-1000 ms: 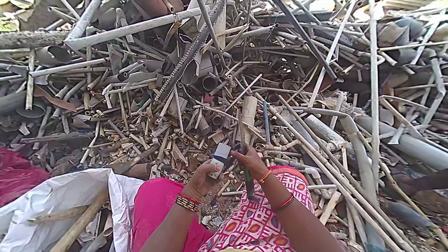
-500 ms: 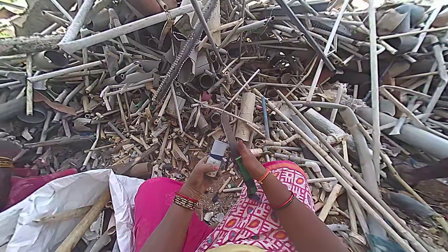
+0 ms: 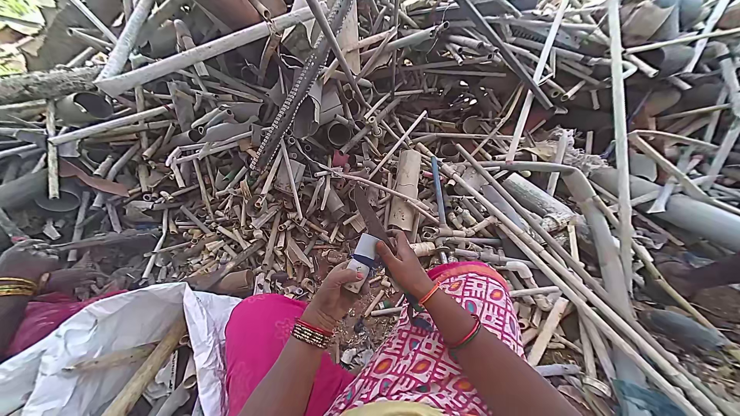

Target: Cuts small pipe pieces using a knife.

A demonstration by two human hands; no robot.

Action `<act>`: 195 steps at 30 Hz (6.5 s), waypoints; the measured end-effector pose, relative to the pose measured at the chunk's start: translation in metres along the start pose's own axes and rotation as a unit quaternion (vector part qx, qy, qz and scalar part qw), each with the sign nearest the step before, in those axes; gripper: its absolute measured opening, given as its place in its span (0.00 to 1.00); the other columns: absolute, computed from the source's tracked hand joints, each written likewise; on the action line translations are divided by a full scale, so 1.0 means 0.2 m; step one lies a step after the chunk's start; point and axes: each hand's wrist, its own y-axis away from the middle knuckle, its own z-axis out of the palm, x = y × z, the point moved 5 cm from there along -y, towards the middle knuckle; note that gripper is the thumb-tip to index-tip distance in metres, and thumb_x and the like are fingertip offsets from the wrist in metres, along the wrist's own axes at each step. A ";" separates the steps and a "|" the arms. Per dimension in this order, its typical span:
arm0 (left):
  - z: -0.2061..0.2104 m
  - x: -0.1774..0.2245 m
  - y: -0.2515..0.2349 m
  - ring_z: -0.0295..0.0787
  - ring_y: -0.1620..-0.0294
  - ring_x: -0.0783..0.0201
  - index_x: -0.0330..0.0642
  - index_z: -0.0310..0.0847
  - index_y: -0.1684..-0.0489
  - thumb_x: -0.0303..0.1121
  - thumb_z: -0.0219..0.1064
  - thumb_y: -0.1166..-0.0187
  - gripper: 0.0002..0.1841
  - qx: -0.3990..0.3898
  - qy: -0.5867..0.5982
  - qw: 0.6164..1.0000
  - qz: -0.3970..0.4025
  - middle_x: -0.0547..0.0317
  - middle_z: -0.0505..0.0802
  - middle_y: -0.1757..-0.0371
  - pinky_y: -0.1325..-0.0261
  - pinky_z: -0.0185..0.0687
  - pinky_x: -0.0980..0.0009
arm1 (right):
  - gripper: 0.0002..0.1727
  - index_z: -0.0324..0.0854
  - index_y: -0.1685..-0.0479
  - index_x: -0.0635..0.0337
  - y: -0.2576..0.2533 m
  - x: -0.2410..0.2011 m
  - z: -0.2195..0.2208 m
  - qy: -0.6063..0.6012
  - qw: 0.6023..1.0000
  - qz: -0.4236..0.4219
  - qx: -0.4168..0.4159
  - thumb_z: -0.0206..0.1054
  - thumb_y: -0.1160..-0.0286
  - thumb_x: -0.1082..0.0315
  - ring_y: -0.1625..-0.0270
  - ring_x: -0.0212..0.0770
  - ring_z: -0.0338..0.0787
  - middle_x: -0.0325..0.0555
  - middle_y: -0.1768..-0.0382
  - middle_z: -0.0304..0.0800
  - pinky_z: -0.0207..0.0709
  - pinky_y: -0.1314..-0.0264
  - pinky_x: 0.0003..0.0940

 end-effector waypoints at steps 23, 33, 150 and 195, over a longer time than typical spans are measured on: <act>-0.15 0.05 0.01 0.88 0.79 0.72 0.42 0.78 0.61 0.24 0.61 0.43 0.12 0.027 0.046 0.994 0.092 0.61 0.92 0.74 0.75 0.85 0.78 | 0.05 0.78 0.56 0.68 -0.01 0.07 0.12 -0.226 0.971 0.068 0.046 0.68 0.24 0.78 0.84 0.27 0.78 0.41 0.76 0.87 0.73 0.79 0.21; -0.23 0.25 0.11 0.83 0.81 0.75 0.32 0.74 0.47 0.14 0.52 0.29 0.15 0.166 -0.163 0.970 0.064 0.59 0.90 0.69 0.76 0.81 0.81 | 0.07 0.85 0.66 0.65 -0.09 -0.02 -0.04 0.059 0.995 -0.023 0.080 0.77 0.34 0.71 0.77 0.29 0.79 0.39 0.78 0.82 0.76 0.67 0.30; -0.24 0.02 -0.19 0.88 0.62 0.69 0.32 0.67 0.24 0.27 0.59 0.12 0.20 0.033 -0.334 0.940 -0.059 0.51 0.87 0.48 0.57 0.87 0.74 | 0.11 0.73 0.61 0.61 -0.04 0.15 0.09 -0.238 0.971 0.017 -0.010 0.54 0.08 0.66 0.84 0.22 0.71 0.29 0.84 0.70 0.72 0.76 0.18; -0.20 -0.08 -0.15 0.91 0.45 0.62 0.32 0.65 0.31 0.21 0.45 0.16 0.17 0.042 0.006 0.999 -0.023 0.49 0.88 0.41 0.39 0.88 0.67 | 0.31 0.69 0.27 0.60 -0.05 0.15 0.08 -0.434 0.888 0.030 -0.147 0.70 0.23 0.53 0.83 0.17 0.76 0.42 0.40 0.94 0.70 0.81 0.13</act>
